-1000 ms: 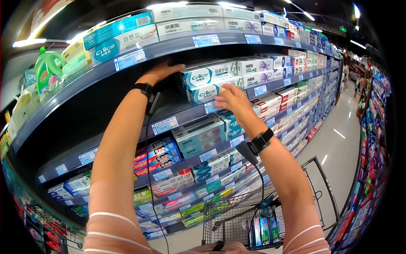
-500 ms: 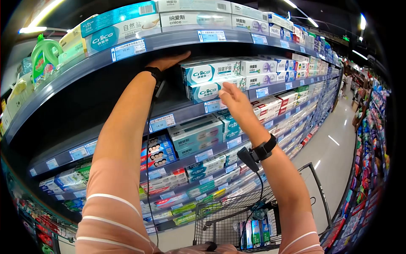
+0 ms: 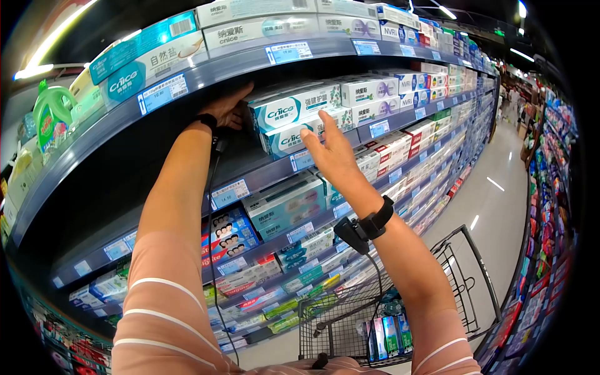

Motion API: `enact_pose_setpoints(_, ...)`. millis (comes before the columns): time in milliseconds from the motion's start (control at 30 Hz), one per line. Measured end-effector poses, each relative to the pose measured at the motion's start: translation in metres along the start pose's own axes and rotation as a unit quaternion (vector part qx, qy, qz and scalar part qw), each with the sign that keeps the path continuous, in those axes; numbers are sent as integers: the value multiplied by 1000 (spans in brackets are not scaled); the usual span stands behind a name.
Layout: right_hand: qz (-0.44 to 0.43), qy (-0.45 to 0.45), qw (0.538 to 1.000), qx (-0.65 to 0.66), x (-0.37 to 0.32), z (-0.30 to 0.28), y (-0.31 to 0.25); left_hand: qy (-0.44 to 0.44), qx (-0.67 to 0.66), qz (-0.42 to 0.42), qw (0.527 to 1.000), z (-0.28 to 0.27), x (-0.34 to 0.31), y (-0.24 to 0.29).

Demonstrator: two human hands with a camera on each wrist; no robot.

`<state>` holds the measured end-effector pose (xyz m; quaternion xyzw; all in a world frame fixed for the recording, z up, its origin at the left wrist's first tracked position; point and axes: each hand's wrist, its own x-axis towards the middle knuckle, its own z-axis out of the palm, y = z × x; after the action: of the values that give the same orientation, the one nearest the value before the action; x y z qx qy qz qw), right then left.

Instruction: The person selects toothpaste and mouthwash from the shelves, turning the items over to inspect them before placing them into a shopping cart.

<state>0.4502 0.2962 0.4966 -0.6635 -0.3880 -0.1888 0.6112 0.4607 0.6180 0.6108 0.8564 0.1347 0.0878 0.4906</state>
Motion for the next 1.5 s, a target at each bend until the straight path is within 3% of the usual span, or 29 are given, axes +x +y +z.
enact_pose_setpoints(367, -6, 5, 998, -68, 4, 18, -12, -4, -4, -28, 1000, -10, 5, -12)
enact_pose_setpoints(467, 42, -31, 997, -61, 6, 22, -25, -2, 17, -30, 999, -15, -8, -9)
enact_pose_setpoints(567, 73, -84, 992, -53, 14, 21, -35, 69, 48, -20, 996, -18, -33, -8)
enact_pose_setpoints(667, 84, -122, 985, -83, 30, 25, -36, 2, 70, -37, 997, -43, -44, -13)
enact_pose_setpoints(767, 39, -93, 984, -144, 53, 38, -20, -54, 69, -63, 994, -62, -59, -15)
enact_pose_setpoints(900, 111, -173, 971, -125, 76, 34, -34, -63, 29, -43, 997, -67, -69, -32)
enact_pose_setpoints(967, 106, -149, 976, -121, 77, 43, -30, -77, -19, -29, 996, -59, -71, -35)
enact_pose_setpoints(1100, 134, -105, 984, -47, 73, 55, -29, -66, -61, -32, 995, -53, -75, -38)
enact_pose_setpoints(1167, 143, -105, 984, 17, 73, 59, -29, -26, -34, -4, 999, -49, -82, -40)
enact_pose_setpoints(1200, 180, -147, 970, 77, 70, 52, -43, -6, -19, 10, 1000, -47, -86, -41)
enact_pose_setpoints(1400, 161, -141, 975, 53, 76, 64, -42, 107, 0, 26, 994, -37, -120, -38)
enact_pose_setpoints(1500, 166, -146, 973, 62, 83, 74, -38, 107, 6, 15, 994, -46, -131, -31)
